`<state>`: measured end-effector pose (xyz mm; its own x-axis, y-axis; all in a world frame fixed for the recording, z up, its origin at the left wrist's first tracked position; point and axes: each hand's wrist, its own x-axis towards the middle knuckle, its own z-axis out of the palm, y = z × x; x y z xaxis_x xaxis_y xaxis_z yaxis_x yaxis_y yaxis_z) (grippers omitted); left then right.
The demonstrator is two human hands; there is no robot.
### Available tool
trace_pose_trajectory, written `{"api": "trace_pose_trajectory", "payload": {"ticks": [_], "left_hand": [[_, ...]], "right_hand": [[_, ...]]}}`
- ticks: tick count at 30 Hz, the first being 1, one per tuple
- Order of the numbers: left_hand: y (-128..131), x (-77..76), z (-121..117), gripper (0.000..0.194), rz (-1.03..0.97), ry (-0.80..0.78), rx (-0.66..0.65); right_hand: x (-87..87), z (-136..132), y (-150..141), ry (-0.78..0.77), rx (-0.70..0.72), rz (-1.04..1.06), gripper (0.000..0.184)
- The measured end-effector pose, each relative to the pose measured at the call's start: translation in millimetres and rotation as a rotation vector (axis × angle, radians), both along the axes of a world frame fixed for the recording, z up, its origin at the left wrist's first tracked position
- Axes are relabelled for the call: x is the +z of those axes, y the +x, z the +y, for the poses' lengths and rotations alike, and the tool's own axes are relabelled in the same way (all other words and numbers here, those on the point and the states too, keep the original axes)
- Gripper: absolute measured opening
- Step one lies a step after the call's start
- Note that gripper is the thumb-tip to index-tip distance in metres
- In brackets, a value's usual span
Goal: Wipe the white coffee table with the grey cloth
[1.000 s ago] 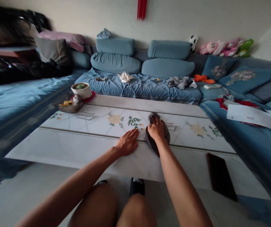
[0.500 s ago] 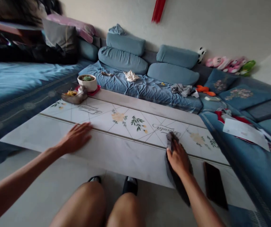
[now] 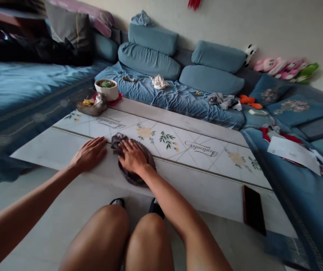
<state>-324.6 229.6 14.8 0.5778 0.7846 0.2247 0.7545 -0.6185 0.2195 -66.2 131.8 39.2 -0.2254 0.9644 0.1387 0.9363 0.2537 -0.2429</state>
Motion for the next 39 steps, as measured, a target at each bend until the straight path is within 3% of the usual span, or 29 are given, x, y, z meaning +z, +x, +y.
{"api": "trace_pose_trajectory", "payload": {"ticks": [2, 4, 6, 9, 12, 14, 16, 19, 21, 23, 25, 27, 31, 34, 37, 39], "left_hand": [[1, 0.7, -2, 0.068, 0.001, -0.012, 0.01], [3, 0.4, -5, 0.066, -0.008, -0.019, 0.017], [5, 0.0, -8, 0.065, -0.02, -0.02, 0.021], [8, 0.8, -9, 0.066, -0.018, -0.019, 0.011], [10, 2.6, -11, 0.066, -0.02, -0.019, 0.003], [10, 3.2, -12, 0.064, -0.036, -0.015, 0.007], [11, 3.2, -11, 0.062, -0.058, -0.01, 0.01], [9, 2.9, -4, 0.058, -0.108, -0.022, 0.02], [5, 3.1, 1, 0.057, -0.153, -0.052, 0.032], [2, 3.0, 4, 0.058, -0.182, -0.072, 0.039], [-1, 1.6, 5, 0.061, -0.196, -0.066, 0.028], [-2, -0.9, 5, 0.064, -0.202, -0.054, 0.009], [-2, -4.1, 3, 0.071, -0.177, -0.054, -0.014], [-1, -3.7, 1, 0.078, -0.166, -0.061, -0.008], [2, -3.9, -3, 0.079, -0.171, -0.089, -0.001], [4, -4.4, -5, 0.08, -0.177, -0.103, -0.006]], "right_hand": [[-6.2, -63, 20, -0.024, 0.095, 0.006, 0.067], [-11.9, -135, 64, -0.04, 0.129, 0.006, 0.074], [-14.8, -200, 117, -0.03, 0.075, -0.006, 0.086], [-15.0, -252, 173, -0.03, 0.014, -0.022, 0.096], [-16.9, -235, 162, -0.004, 0.061, -0.039, 0.093], [-20.3, -195, 118, 0.038, 0.188, -0.075, 0.09], [-23.7, -143, 55, 0.079, 0.328, -0.122, 0.087], [-25.4, -78, -39, 0.09, 0.393, -0.166, 0.078], [-24.0, -55, -80, 0.083, 0.366, -0.175, 0.074], [-22.9, -52, -91, 0.09, 0.358, -0.175, 0.077], [-23.7, -67, -71, 0.095, 0.366, -0.168, 0.085], [-26.4, -97, -29, 0.087, 0.338, -0.163, 0.09], [-28.7, -185, 81, 0.053, 0.162, -0.164, 0.083], [-24.9, -253, 152, 0.031, 0.019, -0.156, 0.101], [-21.7, -296, 196, 0.016, -0.116, -0.124, 0.111], [-22.3, -303, 204, 0.032, -0.212, -0.116, 0.108]]}}
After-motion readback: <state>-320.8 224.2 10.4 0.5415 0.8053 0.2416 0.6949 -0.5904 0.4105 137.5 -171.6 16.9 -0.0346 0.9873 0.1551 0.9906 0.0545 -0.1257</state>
